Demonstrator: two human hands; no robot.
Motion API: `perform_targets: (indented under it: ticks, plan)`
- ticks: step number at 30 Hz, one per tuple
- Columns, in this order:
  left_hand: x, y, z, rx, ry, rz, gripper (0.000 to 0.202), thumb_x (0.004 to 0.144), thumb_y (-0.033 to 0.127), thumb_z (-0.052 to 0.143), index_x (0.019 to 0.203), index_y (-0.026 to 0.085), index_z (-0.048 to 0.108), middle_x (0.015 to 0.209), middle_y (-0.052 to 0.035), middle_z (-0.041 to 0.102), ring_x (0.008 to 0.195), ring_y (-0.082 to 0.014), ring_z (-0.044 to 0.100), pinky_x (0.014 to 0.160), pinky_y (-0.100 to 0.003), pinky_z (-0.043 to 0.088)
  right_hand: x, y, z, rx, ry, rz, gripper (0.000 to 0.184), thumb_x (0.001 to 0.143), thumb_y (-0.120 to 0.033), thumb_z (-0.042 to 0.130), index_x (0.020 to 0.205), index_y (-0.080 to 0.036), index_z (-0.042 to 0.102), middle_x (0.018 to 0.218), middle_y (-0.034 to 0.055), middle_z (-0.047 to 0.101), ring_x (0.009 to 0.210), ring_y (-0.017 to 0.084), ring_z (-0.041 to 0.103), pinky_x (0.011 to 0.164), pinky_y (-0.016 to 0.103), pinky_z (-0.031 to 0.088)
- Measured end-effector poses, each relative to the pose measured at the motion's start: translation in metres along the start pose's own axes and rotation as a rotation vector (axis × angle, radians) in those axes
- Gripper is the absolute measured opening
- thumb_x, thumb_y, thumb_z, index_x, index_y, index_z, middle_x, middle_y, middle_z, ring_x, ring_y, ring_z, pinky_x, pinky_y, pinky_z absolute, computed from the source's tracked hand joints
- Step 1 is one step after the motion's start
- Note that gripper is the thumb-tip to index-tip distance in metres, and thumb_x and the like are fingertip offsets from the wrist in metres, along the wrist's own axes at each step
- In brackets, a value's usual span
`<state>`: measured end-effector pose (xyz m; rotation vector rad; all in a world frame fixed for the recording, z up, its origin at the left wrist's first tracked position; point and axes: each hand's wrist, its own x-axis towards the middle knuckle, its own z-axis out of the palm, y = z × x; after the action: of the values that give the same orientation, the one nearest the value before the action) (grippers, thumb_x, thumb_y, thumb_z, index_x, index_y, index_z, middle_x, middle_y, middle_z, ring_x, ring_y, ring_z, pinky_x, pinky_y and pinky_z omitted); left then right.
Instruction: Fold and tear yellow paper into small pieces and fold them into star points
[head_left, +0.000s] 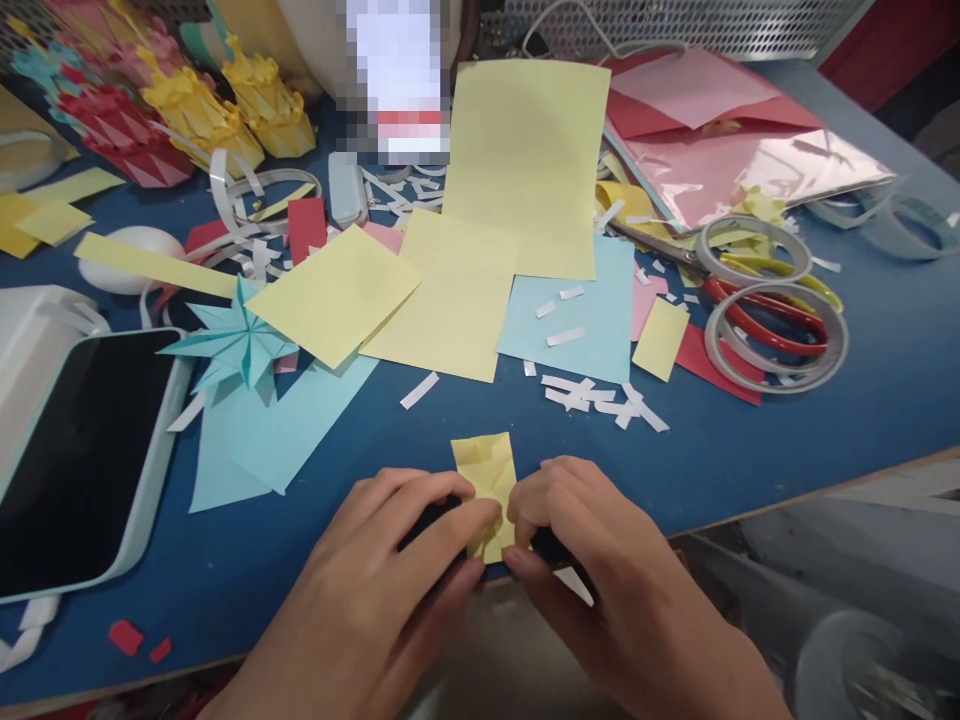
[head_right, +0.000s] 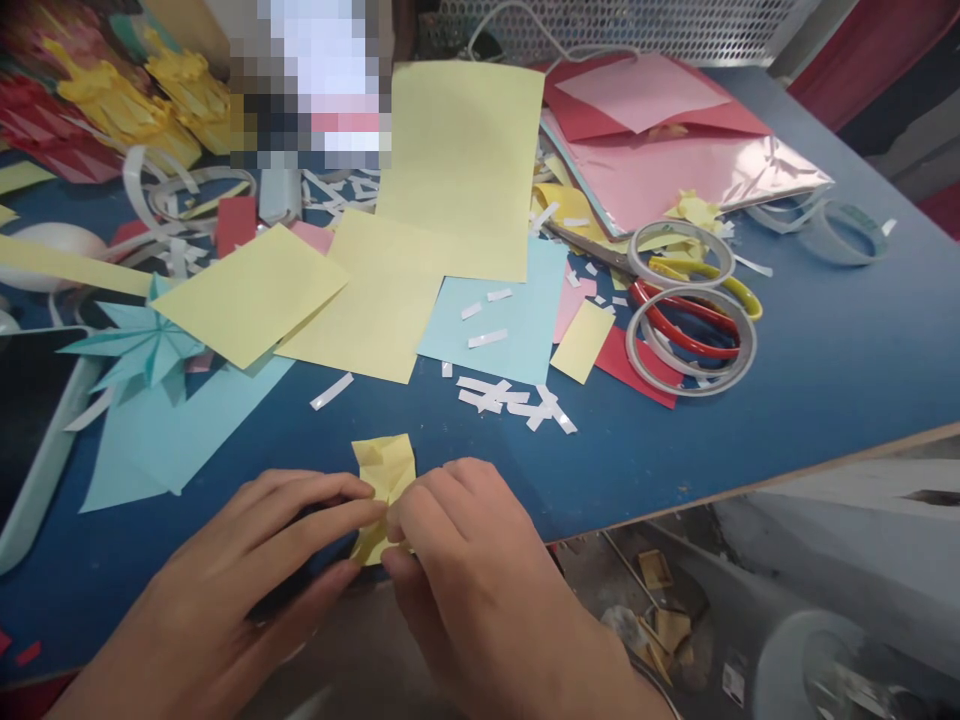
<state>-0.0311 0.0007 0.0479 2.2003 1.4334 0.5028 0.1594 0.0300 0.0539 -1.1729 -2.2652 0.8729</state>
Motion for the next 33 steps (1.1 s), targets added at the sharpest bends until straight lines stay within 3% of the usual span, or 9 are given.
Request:
perform_targets:
  ticks: [5, 14, 18, 24, 33]
  plan:
    - [0.000, 0.002, 0.000, -0.006, -0.035, 0.018, 0.041, 0.097, 0.007, 0.035, 0.126, 0.032, 0.050, 0.122, -0.0015, 0.053, 0.112, -0.0194, 0.044, 0.087, -0.031, 0.042, -0.001, 0.001, -0.001, -0.025, 0.037, -0.064, 0.018, 0.091, -0.006, 0.042, 0.086, -0.016, 0.057, 0.084, 0.0043, 0.063, 0.075, 0.016, 0.053, 0.065, 0.029, 0.044]
    - [0.005, -0.004, 0.002, 0.009, -0.001, 0.093, 0.005, 0.098, 0.020, 0.048, 0.100, 0.025, 0.050, 0.115, -0.0009, 0.057, 0.107, -0.0195, 0.045, 0.088, -0.034, 0.039, 0.004, 0.006, -0.004, -0.211, 0.044, -0.205, 0.033, 0.089, 0.001, 0.038, 0.076, -0.012, 0.066, 0.077, 0.0074, 0.063, 0.065, 0.016, 0.047, 0.060, 0.030, 0.040]
    - [0.008, -0.006, 0.005, 0.042, 0.058, 0.103, 0.006, 0.097, 0.018, 0.049, 0.095, 0.024, 0.050, 0.108, -0.0019, 0.060, 0.104, -0.0199, 0.049, 0.087, -0.035, 0.043, 0.007, 0.011, -0.008, -0.253, 0.008, -0.235, 0.039, 0.086, 0.005, 0.033, 0.081, -0.012, 0.067, 0.076, 0.0071, 0.063, 0.066, 0.017, 0.045, 0.061, 0.032, 0.040]
    - [0.010, -0.009, 0.004, 0.138, 0.115, 0.219, 0.008, 0.093, 0.016, 0.056, 0.100, 0.022, 0.057, 0.103, -0.0021, 0.067, 0.098, -0.0185, 0.059, 0.084, -0.032, 0.050, 0.008, 0.013, -0.019, -0.137, -0.132, -0.188, 0.036, 0.086, 0.005, 0.034, 0.084, -0.015, 0.064, 0.090, 0.0071, 0.067, 0.081, 0.020, 0.051, 0.073, 0.035, 0.046]
    - [0.005, -0.011, 0.006, 0.124, 0.137, 0.197, 0.010, 0.093, 0.015, 0.056, 0.101, 0.019, 0.061, 0.106, -0.0026, 0.068, 0.105, -0.0170, 0.058, 0.094, -0.030, 0.047, 0.010, 0.015, -0.020, -0.065, -0.213, -0.180, 0.021, 0.089, -0.002, 0.046, 0.082, -0.016, 0.060, 0.100, 0.0077, 0.064, 0.089, 0.021, 0.051, 0.079, 0.037, 0.046]
